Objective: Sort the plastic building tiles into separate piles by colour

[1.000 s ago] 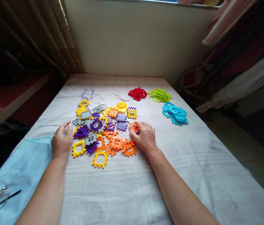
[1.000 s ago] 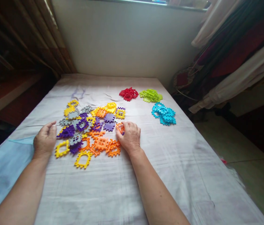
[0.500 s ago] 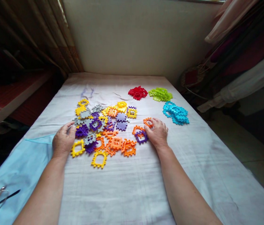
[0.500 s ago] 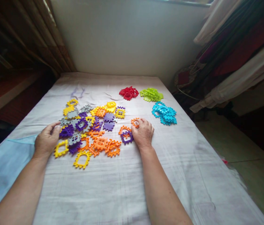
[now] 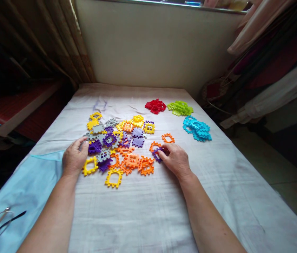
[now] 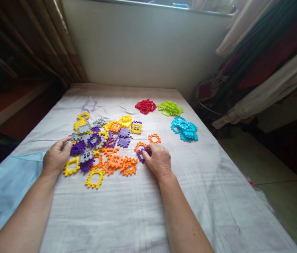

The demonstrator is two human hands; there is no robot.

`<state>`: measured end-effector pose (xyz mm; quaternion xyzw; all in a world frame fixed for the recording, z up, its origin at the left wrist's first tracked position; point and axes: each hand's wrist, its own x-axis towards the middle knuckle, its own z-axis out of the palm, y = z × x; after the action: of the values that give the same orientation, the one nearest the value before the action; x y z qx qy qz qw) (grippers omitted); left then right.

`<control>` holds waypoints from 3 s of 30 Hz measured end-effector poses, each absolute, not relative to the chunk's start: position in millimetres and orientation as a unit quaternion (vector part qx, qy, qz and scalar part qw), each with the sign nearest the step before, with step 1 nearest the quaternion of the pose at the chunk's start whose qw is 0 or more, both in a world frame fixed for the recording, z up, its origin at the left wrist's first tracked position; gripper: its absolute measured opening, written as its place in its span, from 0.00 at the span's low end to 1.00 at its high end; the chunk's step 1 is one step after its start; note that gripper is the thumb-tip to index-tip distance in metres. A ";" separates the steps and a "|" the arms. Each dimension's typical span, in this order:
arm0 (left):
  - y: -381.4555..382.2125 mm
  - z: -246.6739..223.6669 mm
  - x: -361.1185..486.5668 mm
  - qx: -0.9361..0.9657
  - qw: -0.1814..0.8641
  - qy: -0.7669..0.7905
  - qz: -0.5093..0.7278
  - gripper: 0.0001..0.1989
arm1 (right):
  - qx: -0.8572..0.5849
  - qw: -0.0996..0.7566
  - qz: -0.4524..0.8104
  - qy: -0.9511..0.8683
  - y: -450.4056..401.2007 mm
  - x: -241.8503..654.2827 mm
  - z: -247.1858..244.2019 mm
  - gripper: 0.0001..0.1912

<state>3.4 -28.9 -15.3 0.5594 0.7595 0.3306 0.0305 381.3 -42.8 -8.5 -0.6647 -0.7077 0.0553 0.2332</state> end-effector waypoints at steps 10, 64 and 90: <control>-28.2 -16.3 3.4 0.574 0.028 0.749 0.329 0.18 | -0.693 0.276 0.100 -0.658 -32.1 377.0 -2.5 0.09; -28.2 -14.0 5.4 0.586 0.032 0.751 0.301 0.19 | -0.624 0.358 -0.029 -0.694 -37.4 388.9 -23.3 0.13; -29.0 -14.5 6.5 0.594 0.025 0.749 0.293 0.21 | -0.548 0.407 0.018 -0.731 -51.1 390.4 -26.2 0.08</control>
<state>6.5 -29.0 -14.5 0.5938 0.7491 0.2927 0.0246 390.4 -51.1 -26.2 -0.5477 -0.7308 0.0179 0.4070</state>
